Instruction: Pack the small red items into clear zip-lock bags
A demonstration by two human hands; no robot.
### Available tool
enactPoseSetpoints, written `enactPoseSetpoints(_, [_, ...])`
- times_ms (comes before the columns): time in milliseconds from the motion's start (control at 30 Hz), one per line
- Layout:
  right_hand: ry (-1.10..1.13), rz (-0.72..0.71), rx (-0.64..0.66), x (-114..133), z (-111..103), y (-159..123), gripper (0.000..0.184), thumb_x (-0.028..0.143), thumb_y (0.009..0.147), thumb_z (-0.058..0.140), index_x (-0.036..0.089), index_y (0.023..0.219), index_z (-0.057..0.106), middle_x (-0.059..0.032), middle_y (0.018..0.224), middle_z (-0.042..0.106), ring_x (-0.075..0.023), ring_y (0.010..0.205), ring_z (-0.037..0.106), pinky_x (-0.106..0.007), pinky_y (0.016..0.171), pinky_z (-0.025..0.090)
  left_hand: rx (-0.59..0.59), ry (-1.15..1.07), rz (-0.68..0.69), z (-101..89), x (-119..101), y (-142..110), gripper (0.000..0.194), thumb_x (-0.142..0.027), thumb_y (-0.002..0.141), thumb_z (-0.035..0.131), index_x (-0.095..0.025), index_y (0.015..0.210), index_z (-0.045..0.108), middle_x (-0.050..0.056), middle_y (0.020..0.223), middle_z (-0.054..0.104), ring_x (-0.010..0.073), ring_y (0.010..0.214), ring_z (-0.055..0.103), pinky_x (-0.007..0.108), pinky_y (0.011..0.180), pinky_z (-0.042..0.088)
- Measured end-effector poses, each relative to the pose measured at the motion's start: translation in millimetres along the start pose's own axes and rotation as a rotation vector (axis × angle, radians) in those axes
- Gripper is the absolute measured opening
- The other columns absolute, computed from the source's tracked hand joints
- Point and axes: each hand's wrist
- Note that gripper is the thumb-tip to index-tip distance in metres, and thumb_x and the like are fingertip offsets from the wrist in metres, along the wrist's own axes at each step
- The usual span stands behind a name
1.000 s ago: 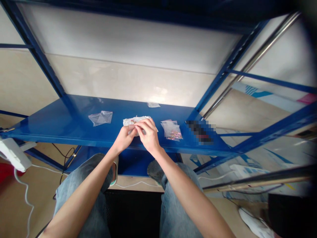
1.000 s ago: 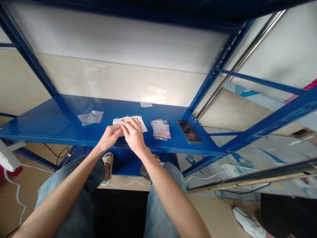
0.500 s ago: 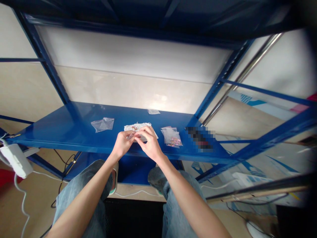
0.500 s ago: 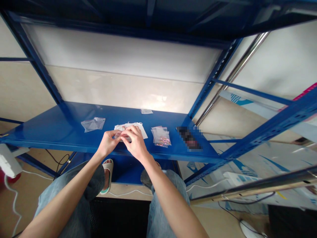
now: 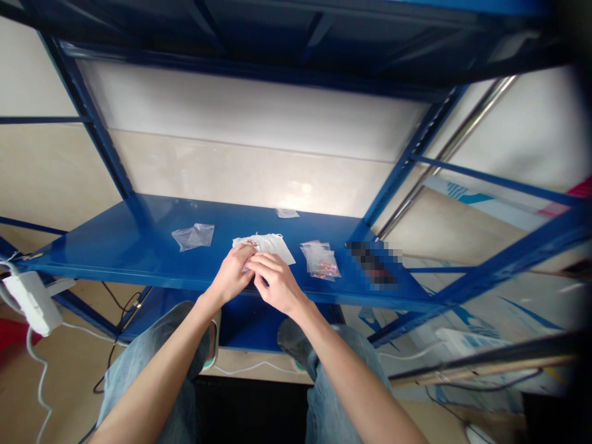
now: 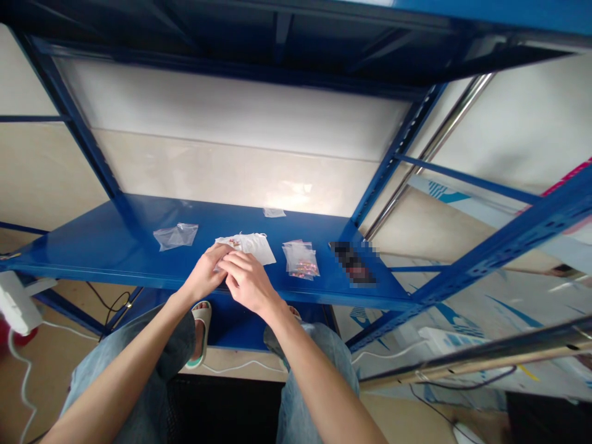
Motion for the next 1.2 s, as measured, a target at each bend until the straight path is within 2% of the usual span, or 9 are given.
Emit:
enactPoseSetpoints(133, [-0.078,0.027,0.152,4,5,-5,0.029,0.001,0.085,0.050,0.016,0.099,0.070,-0.0115,0.101,0.073,-0.0241,0.099,0.067,-0.039,0.092,0.055,0.075,0.277,0.115,-1.8,-7,-2,0.021,-0.009,0.084,0.049,-0.018,0.098,0.062,0.012,0.102,0.068,0.0290,0.102,0.059,0.041,0.089,0.047])
enactPoseSetpoints(233, [-0.125,0.077,0.206,6,7,-7,0.027,-0.001,0.082,0.052,0.014,0.093,0.071,-0.0129,0.095,0.074,-0.0246,0.093,0.068,-0.038,0.089,0.056,0.127,0.363,0.188,-2.0,-13,-1,0.020,-0.008,0.084,0.049,-0.018,0.097,0.061,0.012,0.099,0.067,0.0280,0.098,0.059,0.040,0.087,0.047])
enactPoseSetpoints(367, [-0.159,0.027,0.206,4,6,-6,0.027,0.001,0.083,0.054,0.016,0.096,0.073,-0.0113,0.101,0.074,-0.0257,0.106,0.066,-0.047,0.111,0.045,0.114,0.444,0.262,-4.5,-19,2,0.022,-0.010,0.087,0.052,-0.018,0.105,0.063,0.011,0.101,0.068,0.0286,0.104,0.060,0.043,0.095,0.045])
enactPoseSetpoints(467, [-0.190,-0.002,0.220,2,8,-3,0.026,0.003,0.083,0.056,0.016,0.098,0.073,-0.0106,0.097,0.075,-0.0262,0.106,0.067,-0.051,0.120,0.034,0.120,0.493,0.276,-6.9,-19,2,0.017,-0.013,0.088,0.055,-0.017,0.103,0.063,0.011,0.100,0.068,0.0294,0.104,0.059,0.045,0.097,0.043])
enactPoseSetpoints(600, [-0.165,-0.038,0.181,4,13,4,0.026,0.004,0.085,0.055,0.012,0.103,0.072,-0.0149,0.106,0.073,-0.0269,0.113,0.064,-0.047,0.117,0.040,0.113,0.442,0.226,-14.2,-9,1,0.014,-0.014,0.090,0.056,-0.018,0.101,0.063,0.010,0.097,0.069,0.0262,0.097,0.060,0.039,0.088,0.045])
enactPoseSetpoints(767, [-0.042,-0.089,-0.024,3,12,15,0.038,0.001,0.088,0.048,0.020,0.113,0.069,-0.0084,0.118,0.071,-0.0225,0.119,0.061,-0.046,0.109,0.045,-0.061,0.367,0.073,-33.1,12,-1,0.010,-0.018,0.092,0.053,-0.019,0.088,0.062,0.007,0.086,0.067,0.0229,0.084,0.060,0.034,0.078,0.046])
enactPoseSetpoints(900, [-0.051,0.129,-0.232,-19,14,21,0.037,0.001,0.089,0.048,0.023,0.107,0.072,-0.0064,0.106,0.071,-0.0235,0.107,0.062,-0.044,0.095,0.049,-0.255,0.174,-0.145,-38.1,20,-2,0.012,-0.027,0.091,0.056,-0.019,0.090,0.065,0.005,0.086,0.069,0.0201,0.081,0.063,0.030,0.079,0.048])
enactPoseSetpoints(1067, [-0.152,0.361,-0.128,-57,30,24,0.019,0.010,0.091,0.062,0.022,0.097,0.076,-0.0082,0.098,0.066,-0.0251,0.099,0.058,-0.040,0.089,0.047,-0.259,-0.025,-0.270,-31.3,18,0,0.021,-0.031,0.089,0.059,-0.019,0.103,0.070,0.003,0.084,0.073,0.0189,0.077,0.067,0.028,0.077,0.049])
enactPoseSetpoints(1200, [-0.179,0.389,-0.048,-73,43,24,0.014,0.013,0.090,0.068,0.023,0.089,0.078,-0.0074,0.097,0.064,-0.0245,0.099,0.056,-0.040,0.091,0.044,-0.195,0.083,-0.253,-26.4,17,0,0.017,-0.027,0.088,0.058,-0.021,0.099,0.070,0.003,0.085,0.074,0.0192,0.077,0.068,0.028,0.076,0.048])
Point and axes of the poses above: each hand's wrist, its own y-axis towards the middle knuckle, its own z-axis out of the palm, x = y × z
